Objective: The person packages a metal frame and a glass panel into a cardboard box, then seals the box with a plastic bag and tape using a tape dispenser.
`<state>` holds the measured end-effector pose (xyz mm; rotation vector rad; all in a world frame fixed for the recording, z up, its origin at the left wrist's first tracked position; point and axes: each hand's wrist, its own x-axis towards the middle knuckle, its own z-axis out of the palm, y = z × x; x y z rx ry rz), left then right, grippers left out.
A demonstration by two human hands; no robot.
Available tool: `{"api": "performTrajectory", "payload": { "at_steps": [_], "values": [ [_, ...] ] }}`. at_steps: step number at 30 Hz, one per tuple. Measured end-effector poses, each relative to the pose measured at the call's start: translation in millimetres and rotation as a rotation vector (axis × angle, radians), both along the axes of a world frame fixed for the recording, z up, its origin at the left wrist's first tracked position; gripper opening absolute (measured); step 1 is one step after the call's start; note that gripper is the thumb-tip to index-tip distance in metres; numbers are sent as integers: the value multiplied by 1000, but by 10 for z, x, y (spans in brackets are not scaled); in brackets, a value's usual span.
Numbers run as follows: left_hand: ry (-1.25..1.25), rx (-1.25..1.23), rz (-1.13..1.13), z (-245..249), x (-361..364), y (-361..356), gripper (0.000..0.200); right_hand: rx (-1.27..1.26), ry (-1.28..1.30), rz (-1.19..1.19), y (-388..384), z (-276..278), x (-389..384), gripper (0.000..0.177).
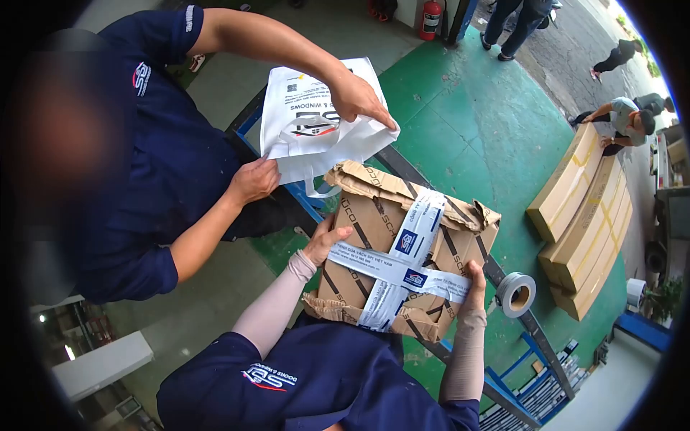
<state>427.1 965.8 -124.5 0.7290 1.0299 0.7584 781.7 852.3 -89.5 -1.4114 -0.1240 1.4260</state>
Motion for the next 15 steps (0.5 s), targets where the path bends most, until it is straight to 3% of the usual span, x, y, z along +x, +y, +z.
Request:
{"api": "performTrajectory", "payload": {
  "at_steps": [4,9,15],
  "values": [
    [-62,-56,114,116,43,-152,66,-58,-91,59,271,460,-23,46],
    [3,-18,164,131,-32,-266,63,-46,13,199,458,506,-28,57],
    [65,-71,247,198,-108,-442,60,-108,45,291,521,540,-3,49]
  ]
}}
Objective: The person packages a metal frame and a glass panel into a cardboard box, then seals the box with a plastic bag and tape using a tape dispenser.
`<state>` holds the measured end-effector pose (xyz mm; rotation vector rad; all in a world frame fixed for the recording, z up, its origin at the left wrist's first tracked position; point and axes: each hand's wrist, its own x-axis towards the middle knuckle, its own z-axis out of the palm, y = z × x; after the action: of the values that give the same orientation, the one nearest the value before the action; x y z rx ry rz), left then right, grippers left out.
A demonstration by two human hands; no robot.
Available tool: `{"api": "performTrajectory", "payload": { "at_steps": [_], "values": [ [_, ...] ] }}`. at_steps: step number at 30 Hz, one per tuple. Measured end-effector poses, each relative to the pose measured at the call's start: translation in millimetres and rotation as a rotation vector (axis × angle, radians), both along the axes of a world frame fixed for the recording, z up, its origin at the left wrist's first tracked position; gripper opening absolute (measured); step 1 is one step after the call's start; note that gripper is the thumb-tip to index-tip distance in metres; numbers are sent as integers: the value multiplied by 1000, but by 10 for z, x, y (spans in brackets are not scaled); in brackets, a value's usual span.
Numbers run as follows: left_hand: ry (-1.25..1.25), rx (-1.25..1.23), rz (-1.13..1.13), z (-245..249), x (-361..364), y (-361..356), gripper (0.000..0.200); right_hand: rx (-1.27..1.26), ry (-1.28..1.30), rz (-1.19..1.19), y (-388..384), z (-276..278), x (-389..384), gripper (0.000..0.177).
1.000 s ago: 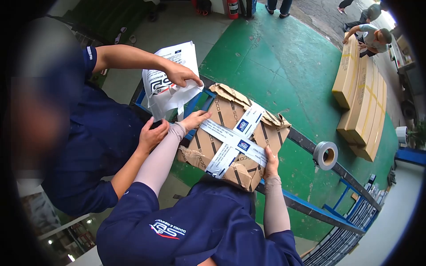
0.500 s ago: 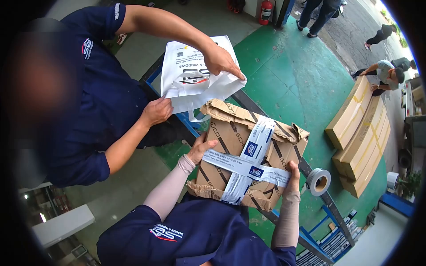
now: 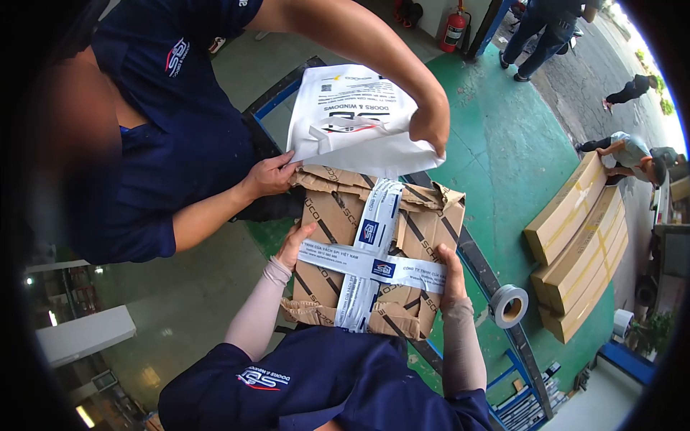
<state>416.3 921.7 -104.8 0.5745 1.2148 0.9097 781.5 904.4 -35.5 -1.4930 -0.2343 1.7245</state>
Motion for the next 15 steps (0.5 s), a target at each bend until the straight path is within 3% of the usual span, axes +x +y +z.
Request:
{"api": "performTrajectory", "payload": {
  "at_steps": [5,12,15],
  "values": [
    [10,45,2,35,10,30,56,52,-14,-23,3,99,-79,46],
    [9,2,13,-20,-14,17,52,8,-42,-10,10,121,-68,59],
    [-54,23,69,-362,-106,-14,55,74,-35,90,10,39,31,60]
  ]
}}
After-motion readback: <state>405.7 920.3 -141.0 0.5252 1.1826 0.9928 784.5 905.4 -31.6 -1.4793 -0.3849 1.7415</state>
